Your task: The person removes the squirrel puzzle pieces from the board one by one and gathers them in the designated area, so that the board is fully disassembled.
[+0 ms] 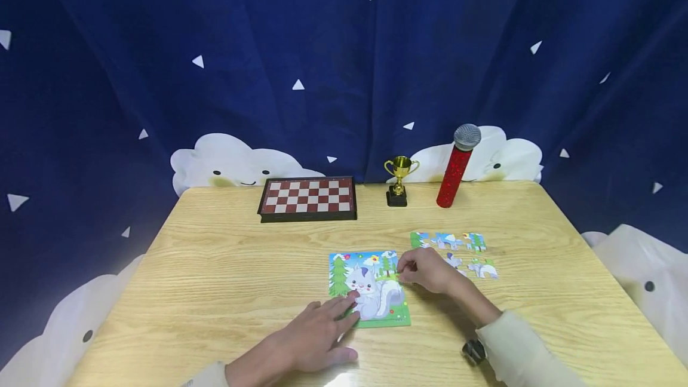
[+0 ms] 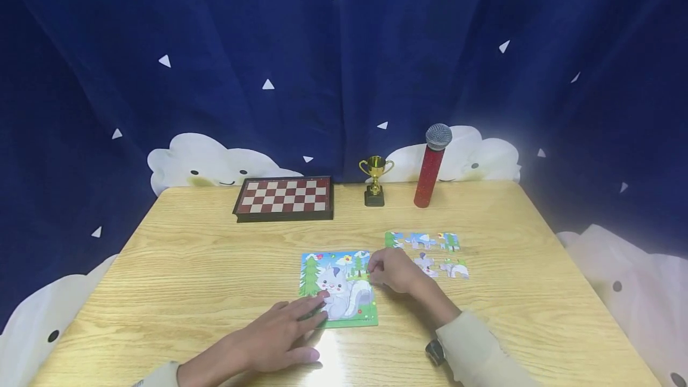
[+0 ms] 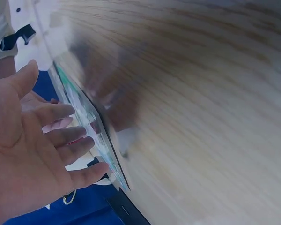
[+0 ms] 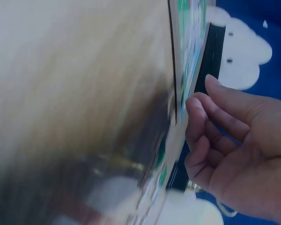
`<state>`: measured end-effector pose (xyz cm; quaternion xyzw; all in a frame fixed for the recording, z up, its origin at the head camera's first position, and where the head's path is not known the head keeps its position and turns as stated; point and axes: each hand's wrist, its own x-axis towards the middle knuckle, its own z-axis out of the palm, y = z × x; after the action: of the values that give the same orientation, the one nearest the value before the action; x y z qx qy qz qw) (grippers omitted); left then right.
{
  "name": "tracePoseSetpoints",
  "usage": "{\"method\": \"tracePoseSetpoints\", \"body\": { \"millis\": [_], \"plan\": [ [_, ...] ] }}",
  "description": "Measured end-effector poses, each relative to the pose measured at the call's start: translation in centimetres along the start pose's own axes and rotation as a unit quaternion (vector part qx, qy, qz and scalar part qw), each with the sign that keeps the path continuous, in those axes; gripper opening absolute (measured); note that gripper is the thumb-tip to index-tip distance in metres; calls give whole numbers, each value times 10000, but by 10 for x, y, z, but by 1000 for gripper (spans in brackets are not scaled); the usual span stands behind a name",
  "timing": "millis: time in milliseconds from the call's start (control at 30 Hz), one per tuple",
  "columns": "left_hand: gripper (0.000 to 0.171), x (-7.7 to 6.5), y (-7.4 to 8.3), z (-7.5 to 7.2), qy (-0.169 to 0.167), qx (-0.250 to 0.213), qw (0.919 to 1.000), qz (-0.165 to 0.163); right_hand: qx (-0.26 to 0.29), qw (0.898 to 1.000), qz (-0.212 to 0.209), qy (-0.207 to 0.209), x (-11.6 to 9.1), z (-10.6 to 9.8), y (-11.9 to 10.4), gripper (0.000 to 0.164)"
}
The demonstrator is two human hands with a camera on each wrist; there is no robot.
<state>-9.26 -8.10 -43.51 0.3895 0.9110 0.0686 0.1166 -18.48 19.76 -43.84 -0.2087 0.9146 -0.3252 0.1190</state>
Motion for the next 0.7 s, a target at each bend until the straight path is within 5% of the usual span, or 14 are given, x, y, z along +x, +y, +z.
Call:
{"method": "tracePoseSetpoints", "body": {
  "millis": [267,700],
  "plan": [
    [70,2,4,2,-133,100,9999,-22,-149,9994,-188,-235,-3,19,-16,7],
    [72,0,5,8,-194,640,9978,29,-334,9988,231,-288,-10,30,-29,12]
  ]
}}
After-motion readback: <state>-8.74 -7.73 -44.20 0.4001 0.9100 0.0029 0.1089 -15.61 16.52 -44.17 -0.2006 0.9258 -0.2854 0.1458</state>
